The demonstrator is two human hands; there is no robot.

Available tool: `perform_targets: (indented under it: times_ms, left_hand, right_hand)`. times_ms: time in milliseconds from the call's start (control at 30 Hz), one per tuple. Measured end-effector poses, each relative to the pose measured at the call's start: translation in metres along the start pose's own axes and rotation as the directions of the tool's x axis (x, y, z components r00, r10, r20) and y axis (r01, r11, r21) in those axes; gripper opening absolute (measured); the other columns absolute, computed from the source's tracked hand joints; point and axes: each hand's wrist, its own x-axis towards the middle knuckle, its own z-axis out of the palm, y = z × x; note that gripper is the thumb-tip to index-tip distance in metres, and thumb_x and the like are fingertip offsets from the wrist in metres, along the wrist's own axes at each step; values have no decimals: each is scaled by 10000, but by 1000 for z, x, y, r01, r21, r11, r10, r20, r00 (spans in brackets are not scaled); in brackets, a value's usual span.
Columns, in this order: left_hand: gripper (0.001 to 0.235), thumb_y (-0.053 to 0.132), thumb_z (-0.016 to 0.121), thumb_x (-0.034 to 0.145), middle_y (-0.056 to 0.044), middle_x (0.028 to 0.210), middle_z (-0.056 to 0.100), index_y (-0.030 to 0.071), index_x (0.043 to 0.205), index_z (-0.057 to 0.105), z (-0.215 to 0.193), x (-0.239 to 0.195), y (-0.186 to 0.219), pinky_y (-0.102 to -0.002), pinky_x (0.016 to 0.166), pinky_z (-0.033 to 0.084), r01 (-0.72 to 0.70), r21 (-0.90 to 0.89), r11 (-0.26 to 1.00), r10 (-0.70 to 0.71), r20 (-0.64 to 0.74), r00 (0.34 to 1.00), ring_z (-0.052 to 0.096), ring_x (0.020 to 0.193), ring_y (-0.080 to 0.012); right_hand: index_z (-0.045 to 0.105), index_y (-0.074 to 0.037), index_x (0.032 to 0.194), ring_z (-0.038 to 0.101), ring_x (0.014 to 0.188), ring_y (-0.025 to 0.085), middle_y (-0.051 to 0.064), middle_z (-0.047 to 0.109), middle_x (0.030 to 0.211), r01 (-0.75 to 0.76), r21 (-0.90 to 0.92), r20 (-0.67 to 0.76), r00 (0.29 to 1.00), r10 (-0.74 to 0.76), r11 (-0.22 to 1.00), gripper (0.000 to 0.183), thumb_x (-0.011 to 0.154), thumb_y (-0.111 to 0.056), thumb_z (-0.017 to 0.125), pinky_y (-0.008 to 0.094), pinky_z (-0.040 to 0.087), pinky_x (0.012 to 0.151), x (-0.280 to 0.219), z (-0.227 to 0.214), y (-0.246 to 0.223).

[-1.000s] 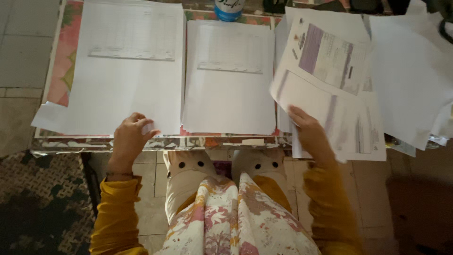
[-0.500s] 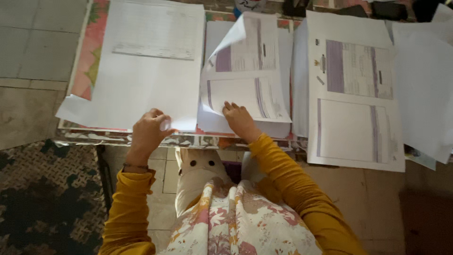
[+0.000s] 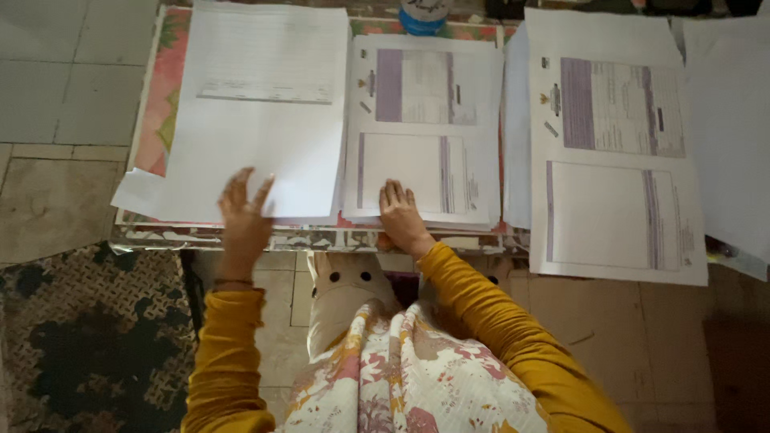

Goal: The person sits on the floor and organizes a stack of printed papers on a low table. They separate the sheets, align them, and place them into piles.

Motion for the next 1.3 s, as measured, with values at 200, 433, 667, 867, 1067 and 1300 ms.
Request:
perform_targets:
  times_ms: [200,433,667,867,1067,1300]
  left_hand:
    - [788,-43,701,821,-157,1508,597,177,1564,557,10,10,3,-549,1130,434,-99,6,995,98,60,993,587,1361,-371]
    - [764,-81,581,856,-173,1576,528,81,1592,451,92,34,139,-579,1110,436,-194,104,975,188,63,980,537,1425,-324]
    - [853,48,609,797,-191,1658,399,64,1616,371,137,46,260,-811,1088,300,-186,44,981,169,261,950,438,1484,-410]
    - [638,96,595,903,-192,1654,392,58,1531,489,157,26,277,-832,1127,197,-251,48,967,240,163,957,382,1506,-423]
    - [595,133,533,940,-150,1642,424,111,1533,495,159,30,276,-831,1133,161,-231,42,972,218,195,956,406,1506,-373]
    - [794,380,716,865,-155,1704,297,96,1560,457,157,29,274,-772,1185,161,-183,-89,979,201,281,938,275,1571,-375]
  right_hand:
    - [393,65,1549,417,1448,520,388,399,1560,-136,592,192,981,25,794,896,896,-407,786,617,368,1153,-51,-62,50]
    - [532,-24,1464,598,1257,426,231,557,1453,-396,305,203,916,347,866,842,831,-507,805,555,505,1012,-183,-135,222]
    - [502,-188,1501,499,1454,390,183,458,1557,-357,12,471,826,310,934,885,745,-507,833,522,533,1072,-240,-142,257]
    - [595,-214,1448,530,1377,485,225,523,1490,-353,329,392,895,214,876,758,773,-472,822,589,502,1095,-246,-153,279]
    - [666,-293,1400,515,1392,473,179,528,1527,-384,398,382,895,230,833,580,840,-360,799,598,462,1124,-254,-142,287]
    - [587,-302,1492,533,1392,431,147,532,1527,-337,349,295,925,239,874,591,943,-85,597,576,478,1110,-250,-123,284]
